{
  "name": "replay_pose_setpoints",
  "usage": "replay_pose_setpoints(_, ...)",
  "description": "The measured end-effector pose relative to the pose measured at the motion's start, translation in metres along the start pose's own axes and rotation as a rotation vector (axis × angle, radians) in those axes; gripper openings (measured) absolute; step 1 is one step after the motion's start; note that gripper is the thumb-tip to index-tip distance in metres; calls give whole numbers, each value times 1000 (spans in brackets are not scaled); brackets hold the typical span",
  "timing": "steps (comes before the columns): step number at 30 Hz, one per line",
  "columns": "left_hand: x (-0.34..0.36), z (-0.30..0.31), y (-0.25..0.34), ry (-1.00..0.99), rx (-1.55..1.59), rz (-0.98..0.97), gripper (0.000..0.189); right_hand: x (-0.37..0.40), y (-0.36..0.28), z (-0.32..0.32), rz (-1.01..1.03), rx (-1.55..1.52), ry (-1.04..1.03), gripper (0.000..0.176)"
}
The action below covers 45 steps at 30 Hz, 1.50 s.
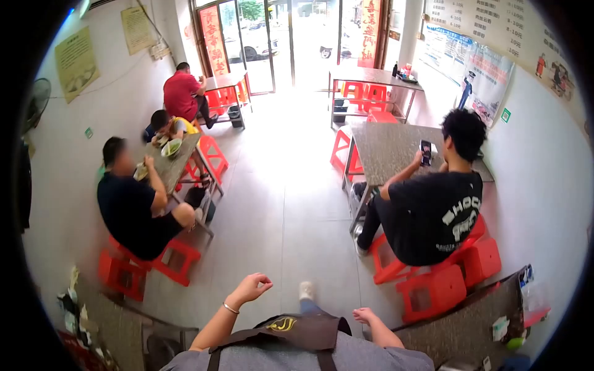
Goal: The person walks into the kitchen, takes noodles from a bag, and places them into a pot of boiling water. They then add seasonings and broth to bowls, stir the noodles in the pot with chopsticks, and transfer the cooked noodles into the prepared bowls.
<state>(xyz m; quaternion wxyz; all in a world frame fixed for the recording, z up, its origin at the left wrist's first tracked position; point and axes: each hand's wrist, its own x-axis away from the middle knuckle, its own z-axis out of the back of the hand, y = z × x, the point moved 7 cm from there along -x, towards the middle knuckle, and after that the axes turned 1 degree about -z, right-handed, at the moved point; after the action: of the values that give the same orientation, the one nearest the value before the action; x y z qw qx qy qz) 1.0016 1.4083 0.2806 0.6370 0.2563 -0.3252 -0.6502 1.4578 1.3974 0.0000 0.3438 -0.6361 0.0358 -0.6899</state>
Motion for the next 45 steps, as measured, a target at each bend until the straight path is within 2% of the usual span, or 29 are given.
replay_pose_setpoints(1, -46, 6, -13, -16, -19, -19, 23, -29, -44, -2, -26, 29, -33, 24)
replay_pose_setpoints(2, -86, 17, -32, -20, 37, 63, 23, -60, -104, -12, -41, 51, -72, 22)
replay_pose_setpoints(4, -131, 36, -65, -93, 101, 217, 24, -144, -218, -37, 122, 99, -151, 20)
replay_pose_setpoints(7, -201, 83, -110, -132, 255, 385, 26, -208, -434, -87, 318, 291, -209, 27)
replay_pose_setpoints(11, -304, 141, -231, 116, 316, 580, 28, -259, -710, -140, 713, 393, -277, 24)
replay_pose_setpoints(13, -378, 163, -287, 92, 234, 601, 28, -317, -807, -141, 753, 373, -244, 24)
replay_pose_setpoints(15, -451, 203, -332, 34, 126, 639, 29, -372, -868, -149, 766, 316, -220, 23)
replay_pose_setpoints(17, -571, 242, -338, -103, 14, 515, 30, -431, -899, -104, 648, 256, -75, 21)
replay_pose_setpoints(19, -695, 296, -334, -82, 59, 483, 29, -506, -888, -58, 449, 540, -20, 22)
replay_pose_setpoints(21, -825, 357, -301, -104, -39, 326, 28, -492, -920, -11, 440, 886, 10, 37)
replay_pose_setpoints(23, -947, 410, -263, -91, 100, 225, 28, -547, -905, 47, 225, 573, 108, 37)
replay_pose_setpoints(24, -1005, 426, -263, -91, 82, 219, 28, -518, -949, 66, 182, 623, 227, 36)
replay_pose_setpoints(25, -1063, 438, -256, -93, 13, 85, 28, -552, -941, 83, 19, 393, 168, 34)
replay_pose_setpoints(26, -1116, 449, -256, -98, -51, -49, 28, -583, -942, 94, -15, 234, 121, 32)
replay_pose_setpoints(27, -1164, 457, -274, -99, -54, -53, 28, -609, -958, 102, -52, 82, 77, 30)
replay_pose_setpoints(28, -1206, 458, -292, -89, -53, -60, 27, -628, -998, 108, -62, 86, 80, 30)
replay_pose_setpoints(29, -1252, 462, -305, -66, -53, -76, 27, -657, -1057, 117, -62, 265, 100, 28)
replay_pose_setpoints(31, -1310, 472, -342, -107, 56, 118, 27, -733, -1163, 111, -46, 600, 116, 26)
replay_pose_setpoints(32, -1335, 479, -357, -141, 55, 144, 27, -784, -1235, 102, 189, 572, 134, 27)
replay_pose_setpoints(33, -1362, 489, -372, -178, 59, 172, 27, -798, -1320, 96, 234, 457, 145, 29)
replay_pose_setpoints(34, -1384, 505, -384, -203, 97, 215, 27, -848, -1387, 82, 291, 610, 119, 34)
replay_pose_setpoints(35, -1402, 518, -397, -231, 145, 263, 27, -905, -1460, 67, 550, 901, 232, 36)
replay_pose_setpoints(36, -1424, 534, -417, -173, 229, 337, 26, -936, -1532, 48, 474, 784, 61, 36)
replay_pose_setpoints(37, -1449, 548, -442, -110, 316, 406, 26, -948, -1613, 33, 543, 743, 93, 35)
replay_pose_setpoints(38, -1475, 560, -476, -39, 361, 461, 27, -948, -1700, 17, 576, 520, 11, 32)
replay_pose_setpoints(40, -1534, 576, -535, 42, 403, 508, 28, -970, -1842, -10, 776, 463, 2, 28)
replay_pose_setpoints(42, -1598, 603, -587, -116, 114, 651, 29, -993, -1941, -20, 810, 407, -16, 27)
replay_pose_setpoints(43, -1645, 628, -608, -114, 102, 650, 29, -1007, -1991, -28, 841, 352, -31, 25)
replay_pose_setpoints(45, -1753, 661, -625, -154, 41, 459, 30, -1060, -2027, -29, 770, 394, -20, 28)
